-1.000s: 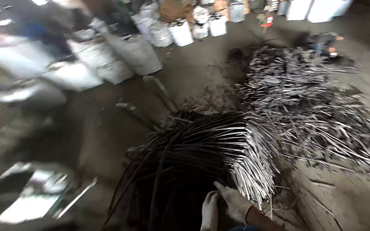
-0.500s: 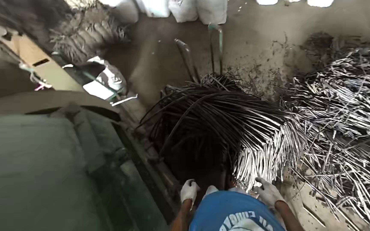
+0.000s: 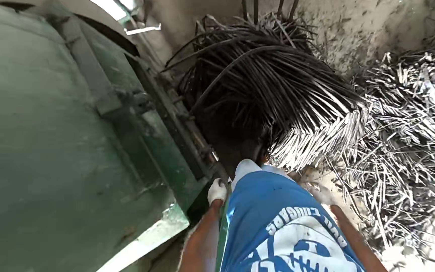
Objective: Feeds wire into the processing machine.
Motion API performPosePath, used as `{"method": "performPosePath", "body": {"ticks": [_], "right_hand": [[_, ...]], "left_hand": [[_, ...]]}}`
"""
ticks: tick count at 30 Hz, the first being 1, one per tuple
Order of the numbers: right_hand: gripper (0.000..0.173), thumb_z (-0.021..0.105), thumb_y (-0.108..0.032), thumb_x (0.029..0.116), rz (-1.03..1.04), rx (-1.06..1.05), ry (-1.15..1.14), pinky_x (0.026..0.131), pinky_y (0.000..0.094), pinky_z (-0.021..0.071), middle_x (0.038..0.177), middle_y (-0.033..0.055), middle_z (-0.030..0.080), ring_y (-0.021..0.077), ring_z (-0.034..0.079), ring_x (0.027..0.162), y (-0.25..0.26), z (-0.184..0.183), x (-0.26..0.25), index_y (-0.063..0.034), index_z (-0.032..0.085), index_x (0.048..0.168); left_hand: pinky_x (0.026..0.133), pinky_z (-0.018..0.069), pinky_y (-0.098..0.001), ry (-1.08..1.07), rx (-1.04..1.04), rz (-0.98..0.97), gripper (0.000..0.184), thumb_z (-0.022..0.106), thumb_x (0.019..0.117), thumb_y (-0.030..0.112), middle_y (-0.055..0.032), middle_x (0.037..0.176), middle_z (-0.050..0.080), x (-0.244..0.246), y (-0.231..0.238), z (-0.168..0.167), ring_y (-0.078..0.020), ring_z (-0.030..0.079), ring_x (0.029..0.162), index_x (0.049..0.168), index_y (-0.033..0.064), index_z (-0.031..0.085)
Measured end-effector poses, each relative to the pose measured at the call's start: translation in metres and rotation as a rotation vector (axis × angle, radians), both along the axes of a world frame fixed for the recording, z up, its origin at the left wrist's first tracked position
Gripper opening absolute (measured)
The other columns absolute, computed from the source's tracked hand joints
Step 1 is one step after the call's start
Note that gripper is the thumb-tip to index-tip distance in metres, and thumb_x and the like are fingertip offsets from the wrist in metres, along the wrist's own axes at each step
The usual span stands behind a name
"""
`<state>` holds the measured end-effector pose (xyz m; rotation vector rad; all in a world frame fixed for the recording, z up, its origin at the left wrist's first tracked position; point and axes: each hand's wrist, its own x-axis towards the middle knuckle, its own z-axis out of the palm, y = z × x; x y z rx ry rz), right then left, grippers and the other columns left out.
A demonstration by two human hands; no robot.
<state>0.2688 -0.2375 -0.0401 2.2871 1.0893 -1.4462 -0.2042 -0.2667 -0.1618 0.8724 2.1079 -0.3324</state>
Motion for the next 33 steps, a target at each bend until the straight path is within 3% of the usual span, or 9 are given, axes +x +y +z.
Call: {"method": "performPosePath", "body": {"ticks": [4,8,13,15,17,19,22,30,33], "right_hand": [[0.053,0.058,-0.047,0.1016,0.091,-0.038,-0.057,0.113,0.0573,0.0443,0.143,0.0149,0.062,0.0323,0.057,0.134,0.006,-0.007,0.010,-0.0191,0.058,0.146],[0.054,0.058,-0.045,0.1010,0.066,-0.012,-0.057,0.109,0.0574,0.0482,0.140,0.0153,0.063,0.0326,0.061,0.128,0.012,0.005,0.006,-0.0181,0.056,0.147],[0.056,0.056,-0.046,0.1023,0.061,-0.030,-0.078,0.108,0.0572,0.0481,0.142,0.0158,0.062,0.0328,0.062,0.128,0.015,0.012,-0.011,-0.0190,0.052,0.151],[0.056,0.056,-0.047,0.1013,0.065,-0.026,-0.072,0.108,0.0563,0.0488,0.142,0.0128,0.062,0.0306,0.061,0.129,0.009,0.010,-0.012,-0.0206,0.052,0.151],[0.058,0.051,-0.042,0.1073,0.064,-0.204,0.017,0.120,0.0548,0.0365,0.159,0.0114,0.046,0.0305,0.045,0.146,0.019,0.026,-0.015,-0.0216,0.038,0.160],[0.054,0.056,-0.048,0.1008,0.056,-0.039,-0.081,0.113,0.0570,0.0452,0.146,0.0109,0.060,0.0303,0.057,0.135,0.000,-0.009,-0.012,-0.0243,0.054,0.150],[0.052,0.058,-0.047,0.1002,0.025,0.016,-0.066,0.113,0.0565,0.0448,0.144,0.0107,0.061,0.0290,0.057,0.135,-0.017,-0.032,-0.007,-0.0238,0.057,0.147],[0.046,0.054,-0.033,0.1070,0.012,-0.095,-0.106,0.110,0.0530,0.0457,0.139,0.0227,0.062,0.0368,0.059,0.130,-0.034,0.047,-0.045,-0.0060,0.057,0.144],[0.044,0.052,-0.030,0.1086,0.001,-0.104,-0.074,0.116,0.0524,0.0417,0.144,0.0198,0.060,0.0343,0.056,0.137,-0.020,0.063,-0.055,-0.0087,0.056,0.147]], "left_hand": [[0.100,0.0548,-0.0543,0.061,-0.068,0.028,0.038,0.049,0.1017,0.034,-0.0042,0.127,0.072,-0.015,-0.043,0.007,-0.0244,0.068,0.118,0.136,0.0271,0.064],[0.099,0.0548,-0.0564,0.120,-0.074,0.037,0.038,0.047,0.1033,0.034,-0.0068,0.128,0.071,-0.044,-0.078,0.005,-0.0273,0.068,0.118,0.137,0.0263,0.063],[0.109,0.0481,-0.0519,0.171,-0.157,0.020,0.055,0.053,0.1022,0.035,-0.0142,0.143,0.061,-0.069,-0.082,0.014,-0.0306,0.060,0.130,0.154,0.0176,0.047],[0.105,0.0505,-0.0514,0.202,-0.263,-0.003,0.061,0.058,0.0979,0.032,-0.0172,0.142,0.061,-0.064,-0.068,0.034,-0.0314,0.061,0.128,0.155,0.0136,0.044],[0.102,0.0515,-0.0528,0.190,-0.347,0.004,0.064,0.067,0.0912,0.031,-0.0206,0.138,0.061,-0.059,-0.055,0.049,-0.0329,0.062,0.126,0.148,0.0072,0.049],[0.100,0.0532,-0.0532,0.148,-0.410,0.003,0.052,0.069,0.0881,0.036,-0.0180,0.129,0.068,-0.059,-0.059,0.037,-0.0308,0.066,0.120,0.130,0.0069,0.064],[0.092,0.0554,-0.0584,0.037,-0.453,-0.018,0.037,0.066,0.0893,0.041,-0.0142,0.117,0.073,-0.051,-0.064,0.018,-0.0310,0.070,0.111,0.114,0.0145,0.075],[0.095,0.0543,-0.0570,-0.108,-0.514,-0.120,0.044,0.061,0.0936,0.048,-0.0124,0.125,0.071,-0.009,-0.044,0.019,-0.0297,0.068,0.117,0.120,0.0141,0.072],[0.098,0.0532,-0.0571,-0.164,-0.439,-0.079,0.041,0.059,0.0957,0.046,-0.0087,0.128,0.071,-0.007,-0.048,0.007,-0.0278,0.067,0.120,0.126,0.0216,0.071]]}}
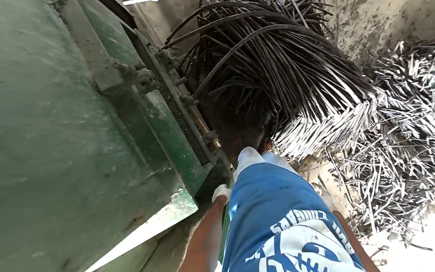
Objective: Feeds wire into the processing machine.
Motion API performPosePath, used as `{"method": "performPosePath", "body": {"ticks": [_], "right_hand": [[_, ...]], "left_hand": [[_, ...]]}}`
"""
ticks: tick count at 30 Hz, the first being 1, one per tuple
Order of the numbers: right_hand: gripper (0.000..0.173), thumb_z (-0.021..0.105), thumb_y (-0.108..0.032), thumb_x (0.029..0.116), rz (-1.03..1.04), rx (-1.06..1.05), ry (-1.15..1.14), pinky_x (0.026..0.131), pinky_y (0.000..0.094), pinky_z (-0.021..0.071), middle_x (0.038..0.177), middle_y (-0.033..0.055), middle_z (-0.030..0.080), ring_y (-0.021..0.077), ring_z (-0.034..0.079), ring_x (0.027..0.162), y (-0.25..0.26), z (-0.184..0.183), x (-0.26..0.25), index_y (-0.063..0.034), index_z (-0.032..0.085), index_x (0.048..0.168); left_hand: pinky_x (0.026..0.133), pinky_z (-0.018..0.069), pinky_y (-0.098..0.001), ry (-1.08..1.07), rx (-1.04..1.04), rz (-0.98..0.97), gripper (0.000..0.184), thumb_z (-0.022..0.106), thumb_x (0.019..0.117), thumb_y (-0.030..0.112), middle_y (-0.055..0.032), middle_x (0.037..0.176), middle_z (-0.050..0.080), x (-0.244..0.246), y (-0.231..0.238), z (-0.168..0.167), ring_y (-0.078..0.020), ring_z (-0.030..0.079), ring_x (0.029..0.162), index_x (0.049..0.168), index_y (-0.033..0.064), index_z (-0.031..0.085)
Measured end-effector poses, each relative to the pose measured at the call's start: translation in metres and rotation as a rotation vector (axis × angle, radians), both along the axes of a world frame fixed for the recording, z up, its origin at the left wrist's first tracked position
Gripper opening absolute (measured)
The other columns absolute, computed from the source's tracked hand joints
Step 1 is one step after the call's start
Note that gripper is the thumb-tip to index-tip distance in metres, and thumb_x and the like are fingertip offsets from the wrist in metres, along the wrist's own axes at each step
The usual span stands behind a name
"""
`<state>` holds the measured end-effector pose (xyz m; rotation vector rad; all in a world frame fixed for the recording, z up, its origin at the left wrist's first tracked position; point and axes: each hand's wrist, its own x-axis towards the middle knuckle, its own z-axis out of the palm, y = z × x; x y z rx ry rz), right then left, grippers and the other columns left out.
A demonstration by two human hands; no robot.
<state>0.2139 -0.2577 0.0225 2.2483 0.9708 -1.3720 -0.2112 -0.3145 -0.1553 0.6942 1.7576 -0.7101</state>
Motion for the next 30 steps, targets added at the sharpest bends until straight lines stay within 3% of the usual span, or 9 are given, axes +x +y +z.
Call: {"method": "performPosePath", "body": {"ticks": [5,10,13,16,19,21,23,26,30], "right_hand": [[0.044,0.050,-0.029,0.1095,0.055,-0.019,0.037,0.117,0.0526,0.0403,0.146,0.0189,0.059,0.0333,0.054,0.138,0.002,-0.023,0.016,-0.0105,0.054,0.149],[0.051,0.055,-0.046,0.1015,0.117,0.059,0.076,0.114,0.0501,0.0463,0.147,0.0050,0.060,0.0218,0.058,0.134,0.008,-0.080,0.061,-0.0205,0.058,0.146],[0.053,0.058,-0.044,0.1001,0.041,0.115,0.115,0.094,0.0479,0.0592,0.136,0.0070,0.066,0.0210,0.071,0.106,0.040,-0.084,0.062,-0.0181,0.056,0.146],[0.051,0.058,-0.046,0.1005,0.048,0.104,0.126,0.081,0.0492,0.0615,0.114,0.0075,0.074,0.0220,0.073,0.088,0.074,-0.083,0.054,-0.0243,0.056,0.146],[0.048,0.056,-0.048,0.0999,0.127,0.124,0.142,0.081,0.0485,0.0620,0.107,0.0036,0.075,0.0193,0.073,0.086,0.093,-0.103,0.040,-0.0284,0.058,0.144],[0.048,0.055,-0.049,0.1008,0.150,0.092,0.168,0.084,0.0474,0.0617,0.112,0.0025,0.074,0.0180,0.073,0.089,0.096,-0.123,0.024,-0.0294,0.057,0.145],[0.049,0.056,-0.047,0.1011,0.166,0.026,0.178,0.088,0.0480,0.0609,0.114,0.0035,0.074,0.0187,0.073,0.094,0.096,-0.142,0.002,-0.0290,0.055,0.147],[0.054,0.058,-0.047,0.0987,0.262,-0.021,0.121,0.085,0.0504,0.0607,0.104,0.0024,0.075,0.0194,0.072,0.090,0.081,-0.178,-0.025,-0.0317,0.052,0.150],[0.059,0.053,-0.051,0.0987,0.480,0.002,0.023,0.100,0.0553,0.0546,0.133,0.0030,0.068,0.0252,0.066,0.119,0.058,-0.237,-0.047,-0.0317,0.049,0.154]], "left_hand": [[0.106,0.0492,-0.0557,-0.121,0.083,0.093,0.041,0.056,0.0993,0.043,-0.0077,0.132,0.069,0.005,-0.010,-0.026,-0.0270,0.064,0.125,0.133,0.0232,0.068],[0.107,0.0491,-0.0548,-0.114,0.107,0.168,0.040,0.055,0.1002,0.042,-0.0074,0.132,0.069,0.019,-0.014,-0.040,-0.0263,0.064,0.125,0.132,0.0220,0.068],[0.105,0.0503,-0.0550,-0.049,0.160,0.243,0.041,0.058,0.0978,0.045,-0.0065,0.128,0.071,0.027,-0.012,-0.048,-0.0255,0.066,0.122,0.130,0.0223,0.069],[0.106,0.0502,-0.0544,0.034,0.205,0.358,0.041,0.060,0.0967,0.044,-0.0054,0.128,0.071,0.032,-0.001,-0.054,-0.0247,0.066,0.122,0.130,0.0229,0.069],[0.103,0.0519,-0.0554,0.127,0.257,0.536,0.041,0.060,0.0979,0.043,-0.0088,0.125,0.072,0.037,0.015,-0.074,-0.0270,0.067,0.118,0.130,0.0193,0.069],[0.097,0.0551,-0.0557,0.164,0.267,0.607,0.042,0.061,0.0977,0.043,-0.0095,0.122,0.073,0.039,0.023,-0.097,-0.0272,0.070,0.112,0.131,0.0186,0.069],[0.097,0.0551,-0.0557,0.180,0.245,0.614,0.042,0.062,0.0964,0.044,-0.0089,0.120,0.073,0.042,0.036,-0.122,-0.0268,0.070,0.111,0.130,0.0194,0.069],[0.104,0.0508,-0.0564,0.169,0.205,0.546,0.043,0.061,0.0971,0.044,-0.0089,0.126,0.072,0.046,0.052,-0.170,-0.0277,0.067,0.119,0.132,0.0190,0.068],[0.106,0.0492,-0.0562,0.181,0.175,0.526,0.044,0.060,0.0977,0.043,-0.0084,0.129,0.071,0.045,0.068,-0.245,-0.0279,0.065,0.123,0.133,0.0185,0.067]]}}
